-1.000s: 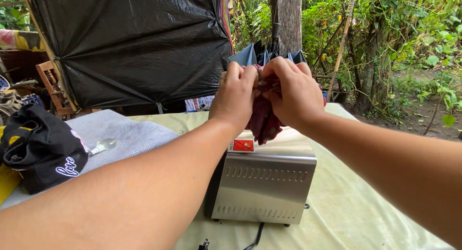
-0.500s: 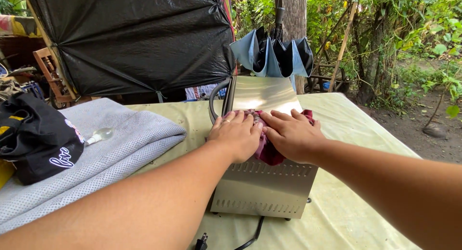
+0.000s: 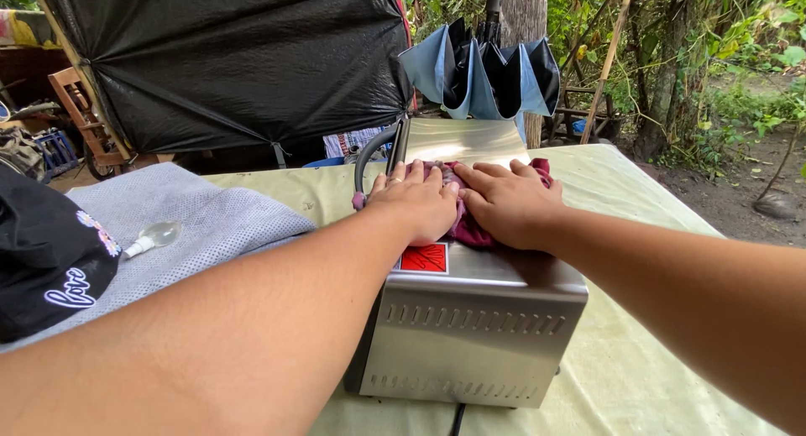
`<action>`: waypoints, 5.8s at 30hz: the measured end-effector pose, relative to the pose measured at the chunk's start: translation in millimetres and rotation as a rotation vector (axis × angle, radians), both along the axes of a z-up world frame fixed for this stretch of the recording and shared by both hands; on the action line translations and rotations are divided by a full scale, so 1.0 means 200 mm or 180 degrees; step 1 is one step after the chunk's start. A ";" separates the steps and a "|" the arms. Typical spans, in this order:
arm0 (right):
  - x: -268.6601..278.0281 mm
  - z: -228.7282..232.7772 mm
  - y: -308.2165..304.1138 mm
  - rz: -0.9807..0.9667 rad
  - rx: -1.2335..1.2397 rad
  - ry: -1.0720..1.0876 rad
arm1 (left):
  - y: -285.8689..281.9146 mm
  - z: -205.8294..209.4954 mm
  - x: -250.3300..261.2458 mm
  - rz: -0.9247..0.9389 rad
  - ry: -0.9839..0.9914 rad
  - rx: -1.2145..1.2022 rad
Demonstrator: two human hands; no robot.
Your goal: Wiping the exterior surfaces and power cord of a toaster oven with a cloth.
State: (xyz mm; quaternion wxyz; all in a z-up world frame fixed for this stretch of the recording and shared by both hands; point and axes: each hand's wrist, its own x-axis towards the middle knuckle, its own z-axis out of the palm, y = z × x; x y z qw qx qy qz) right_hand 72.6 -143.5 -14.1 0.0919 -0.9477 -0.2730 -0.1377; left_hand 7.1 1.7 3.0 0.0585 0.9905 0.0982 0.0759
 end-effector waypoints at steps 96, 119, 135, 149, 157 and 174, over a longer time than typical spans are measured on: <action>0.67 0.11 0.34 0.1495 0.0222 -0.0881 | 0.41 0.21 0.47 0.0236 -0.0022 0.0270; 0.32 -0.07 -0.01 0.1313 0.0139 -0.0965 | 0.07 0.05 0.15 0.0222 0.0000 0.0180; -0.01 -0.11 -0.21 0.0994 0.0265 -0.0971 | -0.09 -0.10 0.01 0.0201 -0.0350 0.0028; -0.20 -0.02 -0.31 0.0165 0.0066 -0.0591 | -0.27 -0.11 -0.08 0.0277 -0.1088 -0.0109; -0.16 0.11 -0.34 0.0237 0.0236 -0.0380 | -0.35 0.05 -0.05 0.0542 -0.0999 -0.0594; 0.15 0.27 -0.50 0.0624 0.2338 0.0791 | -0.37 0.28 0.16 0.1131 -0.1625 -0.1146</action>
